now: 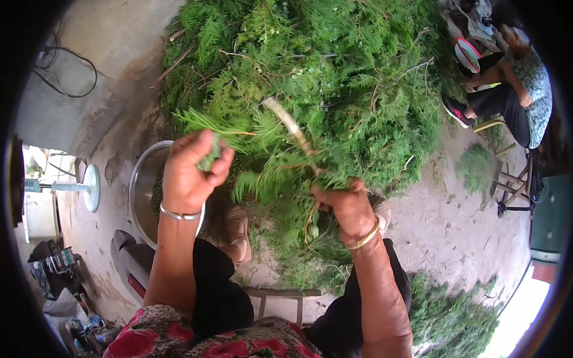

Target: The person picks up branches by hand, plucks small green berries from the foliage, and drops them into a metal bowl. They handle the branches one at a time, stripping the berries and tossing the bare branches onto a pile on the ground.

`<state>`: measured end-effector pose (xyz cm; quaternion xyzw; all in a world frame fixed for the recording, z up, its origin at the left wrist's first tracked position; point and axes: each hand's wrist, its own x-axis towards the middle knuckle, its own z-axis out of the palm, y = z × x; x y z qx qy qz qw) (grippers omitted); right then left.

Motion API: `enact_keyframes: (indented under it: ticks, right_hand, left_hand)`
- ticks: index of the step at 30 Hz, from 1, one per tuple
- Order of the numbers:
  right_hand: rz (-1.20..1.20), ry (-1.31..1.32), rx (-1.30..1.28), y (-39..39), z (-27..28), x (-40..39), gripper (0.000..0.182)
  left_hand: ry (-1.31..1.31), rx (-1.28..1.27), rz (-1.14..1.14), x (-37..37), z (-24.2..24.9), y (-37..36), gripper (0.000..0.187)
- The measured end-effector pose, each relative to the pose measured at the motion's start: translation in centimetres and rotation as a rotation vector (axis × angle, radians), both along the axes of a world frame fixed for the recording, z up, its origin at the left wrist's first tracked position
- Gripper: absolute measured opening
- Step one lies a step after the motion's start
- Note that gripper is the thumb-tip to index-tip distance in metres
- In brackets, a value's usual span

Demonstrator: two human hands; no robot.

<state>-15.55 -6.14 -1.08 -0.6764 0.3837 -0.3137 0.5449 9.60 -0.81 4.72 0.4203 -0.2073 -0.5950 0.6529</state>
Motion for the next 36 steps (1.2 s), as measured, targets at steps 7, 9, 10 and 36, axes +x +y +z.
enact_keyframes:
  ticks: [7,9,10,36]
  right_hand:
    - [-0.343,-0.435,0.769,-0.5,1.3,0.8,0.017]
    - [-0.315,-0.381,0.748,-0.1,2.3,1.5,0.02]
    - [-0.281,-0.327,0.727,0.1,2.8,1.8,0.024]
    - [-0.729,-0.501,0.624,-1.5,0.8,-0.6,0.022]
  left_hand:
    - [-0.757,0.13,-0.184,-7.6,-0.4,0.9,0.009]
    - [-0.837,-0.009,-0.176,-8.2,-2.4,0.7,0.009]
    - [-0.915,-0.15,-0.16,-8.4,-3.0,0.6,0.01]
    - [0.401,0.007,-0.26,-4.8,-2.9,-0.9,0.021]
